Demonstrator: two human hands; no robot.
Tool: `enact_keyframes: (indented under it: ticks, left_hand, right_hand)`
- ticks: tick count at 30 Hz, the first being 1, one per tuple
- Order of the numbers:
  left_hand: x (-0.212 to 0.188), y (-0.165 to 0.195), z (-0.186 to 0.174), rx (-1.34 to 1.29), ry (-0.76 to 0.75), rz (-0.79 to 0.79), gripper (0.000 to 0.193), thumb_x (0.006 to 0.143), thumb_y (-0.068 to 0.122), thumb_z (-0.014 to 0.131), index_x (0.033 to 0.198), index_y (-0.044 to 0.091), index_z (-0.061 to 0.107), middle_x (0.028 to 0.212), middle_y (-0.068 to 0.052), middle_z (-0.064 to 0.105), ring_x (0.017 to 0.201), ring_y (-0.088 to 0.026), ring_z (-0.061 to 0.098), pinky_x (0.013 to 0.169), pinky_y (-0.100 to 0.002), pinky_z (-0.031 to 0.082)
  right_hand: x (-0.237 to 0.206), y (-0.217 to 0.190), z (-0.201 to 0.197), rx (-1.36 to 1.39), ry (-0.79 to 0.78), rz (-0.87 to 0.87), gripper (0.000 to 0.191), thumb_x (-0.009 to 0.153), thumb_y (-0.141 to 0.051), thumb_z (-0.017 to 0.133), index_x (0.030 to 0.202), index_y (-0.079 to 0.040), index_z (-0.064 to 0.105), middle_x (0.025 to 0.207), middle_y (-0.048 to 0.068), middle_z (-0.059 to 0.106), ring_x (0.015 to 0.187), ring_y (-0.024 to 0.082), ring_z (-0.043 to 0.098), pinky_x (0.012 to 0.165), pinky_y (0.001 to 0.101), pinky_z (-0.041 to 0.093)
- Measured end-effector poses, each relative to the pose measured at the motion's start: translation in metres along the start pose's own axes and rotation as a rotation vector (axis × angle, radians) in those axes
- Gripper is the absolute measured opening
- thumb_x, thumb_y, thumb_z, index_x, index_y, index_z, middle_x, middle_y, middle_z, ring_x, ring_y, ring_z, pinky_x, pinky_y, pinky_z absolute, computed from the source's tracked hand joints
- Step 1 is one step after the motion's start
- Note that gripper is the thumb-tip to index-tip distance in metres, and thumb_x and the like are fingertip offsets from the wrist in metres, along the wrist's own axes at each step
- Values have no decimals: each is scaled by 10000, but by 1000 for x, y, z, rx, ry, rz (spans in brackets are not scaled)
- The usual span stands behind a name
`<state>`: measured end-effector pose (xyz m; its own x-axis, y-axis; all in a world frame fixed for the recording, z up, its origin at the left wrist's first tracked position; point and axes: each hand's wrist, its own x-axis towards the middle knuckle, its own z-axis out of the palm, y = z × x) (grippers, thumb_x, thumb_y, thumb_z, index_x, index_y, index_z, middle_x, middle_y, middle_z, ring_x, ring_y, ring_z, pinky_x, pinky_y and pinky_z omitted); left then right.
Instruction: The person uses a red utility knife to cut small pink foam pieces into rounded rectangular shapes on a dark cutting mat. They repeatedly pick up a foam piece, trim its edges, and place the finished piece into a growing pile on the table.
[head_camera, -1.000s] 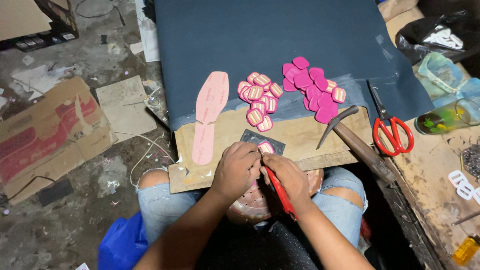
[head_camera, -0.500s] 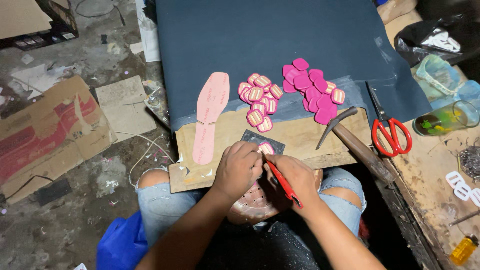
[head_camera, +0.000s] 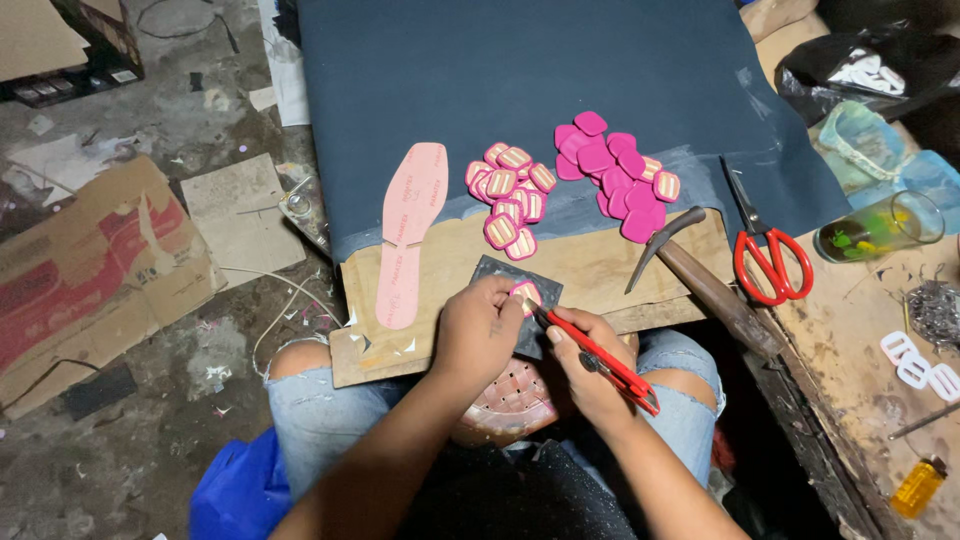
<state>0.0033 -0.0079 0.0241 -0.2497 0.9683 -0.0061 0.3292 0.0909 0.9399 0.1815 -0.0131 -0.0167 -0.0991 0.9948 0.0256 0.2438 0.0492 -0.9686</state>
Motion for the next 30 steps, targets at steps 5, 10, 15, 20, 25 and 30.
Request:
enact_keyframes:
  ticks: [5,10,15,20,25,30]
  left_hand:
    - [3,-13,9,46,-24,-63,164,878,144,623,967,25,693,784,-142,736,690,-287,733,667,-380,570]
    - [-7,-16,18,123,139,182,136,889,107,609,968,17,672,891,-194,705,828,-366,704,738,-431,556]
    - [-3,-11,14,135,97,130,135,880,116,615,955,18,672,849,-182,703,776,-346,705,709,-421,556]
    - [3,4,12,60,28,3,130,872,114,634,956,21,669,762,-123,728,669,-221,721,636,-352,559]
    - [25,20,12,-137,34,-30,164,871,106,632,1006,14,645,777,-83,726,635,-130,684,594,-296,540]
    - [81,34,21,17,202,169,194,905,115,617,1045,14,703,894,-114,740,754,-211,712,690,-332,551]
  right_hand:
    - [1,-15,-1,-206,-43,-253,299,925,-147,730,1182,3,693,1036,112,771,913,150,735,817,281,574]
    - [4,-41,-9,-369,-64,-453,198,910,-111,731,1090,-29,716,961,132,761,818,215,769,736,304,600]
    - [10,-53,-10,-365,-83,-388,189,892,-131,736,1058,-42,733,931,125,767,787,220,768,722,311,595]
    - [10,-36,-19,-188,77,-146,305,931,-181,706,1188,-20,673,964,109,757,815,181,711,766,304,572]
    - [37,-7,-30,-6,126,-57,326,991,-169,636,1259,16,607,1115,118,696,1019,151,645,911,301,515]
    - [47,11,-37,249,81,41,331,1004,-157,577,1277,23,527,1122,124,714,1079,167,674,993,307,508]
